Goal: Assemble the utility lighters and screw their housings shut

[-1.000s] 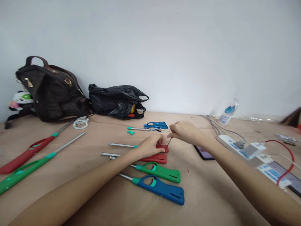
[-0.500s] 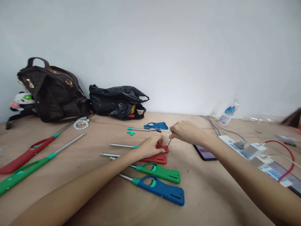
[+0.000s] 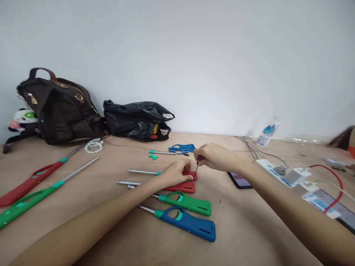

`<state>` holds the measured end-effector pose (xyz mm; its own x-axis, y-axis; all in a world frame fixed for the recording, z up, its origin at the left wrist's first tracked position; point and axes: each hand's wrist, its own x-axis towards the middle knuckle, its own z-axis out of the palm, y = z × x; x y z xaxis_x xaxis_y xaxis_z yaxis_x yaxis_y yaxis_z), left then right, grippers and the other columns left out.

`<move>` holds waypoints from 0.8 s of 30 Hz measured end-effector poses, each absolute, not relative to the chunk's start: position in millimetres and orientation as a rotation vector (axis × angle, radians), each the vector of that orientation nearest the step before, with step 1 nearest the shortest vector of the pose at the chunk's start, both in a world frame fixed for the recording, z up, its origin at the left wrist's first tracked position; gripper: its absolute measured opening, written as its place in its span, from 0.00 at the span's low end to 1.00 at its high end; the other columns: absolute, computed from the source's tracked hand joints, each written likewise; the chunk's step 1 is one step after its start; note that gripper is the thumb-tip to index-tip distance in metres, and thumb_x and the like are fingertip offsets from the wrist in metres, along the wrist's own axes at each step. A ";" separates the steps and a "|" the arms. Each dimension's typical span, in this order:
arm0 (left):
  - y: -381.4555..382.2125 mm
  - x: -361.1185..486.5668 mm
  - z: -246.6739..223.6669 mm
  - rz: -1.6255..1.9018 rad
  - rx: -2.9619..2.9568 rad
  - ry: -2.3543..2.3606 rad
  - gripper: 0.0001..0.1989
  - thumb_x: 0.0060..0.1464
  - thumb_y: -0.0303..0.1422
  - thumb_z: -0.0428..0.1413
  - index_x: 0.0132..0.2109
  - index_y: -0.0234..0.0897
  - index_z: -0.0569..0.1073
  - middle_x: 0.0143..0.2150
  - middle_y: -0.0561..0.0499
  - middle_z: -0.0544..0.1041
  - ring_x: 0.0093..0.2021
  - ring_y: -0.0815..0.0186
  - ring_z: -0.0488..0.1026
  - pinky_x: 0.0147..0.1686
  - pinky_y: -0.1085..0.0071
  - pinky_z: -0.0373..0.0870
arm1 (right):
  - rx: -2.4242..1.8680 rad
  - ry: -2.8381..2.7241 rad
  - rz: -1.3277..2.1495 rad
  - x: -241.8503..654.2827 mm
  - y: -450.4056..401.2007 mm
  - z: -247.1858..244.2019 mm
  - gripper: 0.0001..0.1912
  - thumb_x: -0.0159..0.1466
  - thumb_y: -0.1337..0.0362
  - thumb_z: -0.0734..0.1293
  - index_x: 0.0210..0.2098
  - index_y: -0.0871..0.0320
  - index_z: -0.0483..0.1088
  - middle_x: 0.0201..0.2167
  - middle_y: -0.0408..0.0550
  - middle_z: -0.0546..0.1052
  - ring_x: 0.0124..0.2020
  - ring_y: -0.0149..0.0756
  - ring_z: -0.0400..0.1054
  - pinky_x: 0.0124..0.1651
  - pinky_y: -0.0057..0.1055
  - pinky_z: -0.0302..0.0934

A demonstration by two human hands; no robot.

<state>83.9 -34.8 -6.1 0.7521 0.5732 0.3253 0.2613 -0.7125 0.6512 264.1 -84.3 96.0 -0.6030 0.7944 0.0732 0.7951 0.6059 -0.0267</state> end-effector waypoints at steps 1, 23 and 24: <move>-34.6 84.0 -6.9 0.701 2.353 0.630 0.08 0.46 0.26 0.58 0.33 0.36 0.66 0.33 0.53 0.71 0.34 0.66 0.68 0.34 0.72 0.64 | -1.376 -2.725 -0.062 261.5 -84.5 95.3 0.05 0.59 0.74 0.63 0.31 0.59 0.69 0.29 0.48 0.76 0.31 0.35 0.68 0.31 0.27 0.51; -32.5 84.8 -9.1 0.666 2.406 0.751 0.09 0.46 0.31 0.60 0.31 0.37 0.66 0.31 0.53 0.72 0.33 0.64 0.68 0.32 0.71 0.62 | -1.691 -1.984 -0.179 288.2 -62.4 67.7 0.12 0.66 0.59 0.59 0.31 0.58 0.66 0.25 0.47 0.74 0.26 0.35 0.67 0.28 0.27 0.51; -32.3 84.6 -9.4 0.662 2.405 0.759 0.09 0.46 0.31 0.60 0.31 0.36 0.66 0.31 0.53 0.72 0.33 0.63 0.68 0.32 0.71 0.62 | -1.731 -1.979 -0.256 294.4 -60.8 61.4 0.10 0.66 0.60 0.59 0.32 0.59 0.66 0.26 0.47 0.74 0.27 0.36 0.67 0.28 0.27 0.50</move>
<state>84.6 -32.3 -9.4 0.7223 0.6291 0.2873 0.3705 -0.7027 0.6074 294.4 -60.8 61.4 -0.0717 0.8754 0.4781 0.9681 0.1764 -0.1779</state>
